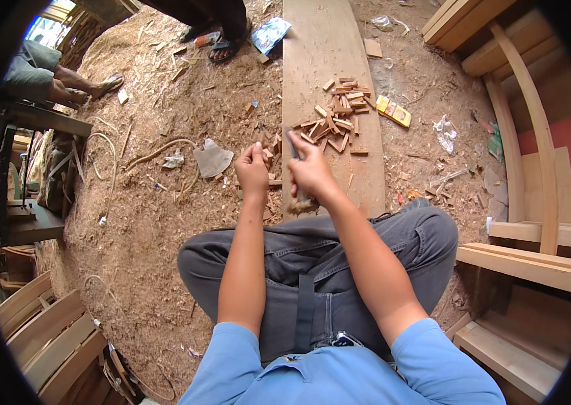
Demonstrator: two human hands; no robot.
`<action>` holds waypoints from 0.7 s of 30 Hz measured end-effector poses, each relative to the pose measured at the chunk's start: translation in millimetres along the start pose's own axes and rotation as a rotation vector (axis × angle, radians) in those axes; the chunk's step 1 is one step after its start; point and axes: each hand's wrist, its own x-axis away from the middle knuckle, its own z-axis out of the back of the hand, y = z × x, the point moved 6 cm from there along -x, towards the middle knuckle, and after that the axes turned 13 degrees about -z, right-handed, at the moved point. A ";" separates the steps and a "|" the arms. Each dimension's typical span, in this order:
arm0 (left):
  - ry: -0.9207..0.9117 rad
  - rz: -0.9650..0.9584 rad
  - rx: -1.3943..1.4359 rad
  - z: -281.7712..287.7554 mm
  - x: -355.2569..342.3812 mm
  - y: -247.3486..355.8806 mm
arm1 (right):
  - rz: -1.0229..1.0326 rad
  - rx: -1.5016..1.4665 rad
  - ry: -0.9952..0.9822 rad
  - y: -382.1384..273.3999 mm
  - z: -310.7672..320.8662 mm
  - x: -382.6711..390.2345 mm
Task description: The person sits on the floor in a woodworking shop and uses a knife to shape small wooden blocks. They repeatedly pick up blocks, carve them, and place them on a board.
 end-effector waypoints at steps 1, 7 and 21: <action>0.024 0.031 0.041 3.7 -0.3 -2.9 | 0.001 0.034 -0.097 2.4 -15.9 6.8; 0.044 0.032 0.011 6.5 -2.8 -12.7 | 0.001 0.162 -0.140 -4.7 -32.3 24.9; -0.172 0.072 -0.006 -17.6 14.3 -8.8 | 0.047 -0.109 0.208 -19.7 36.0 -2.3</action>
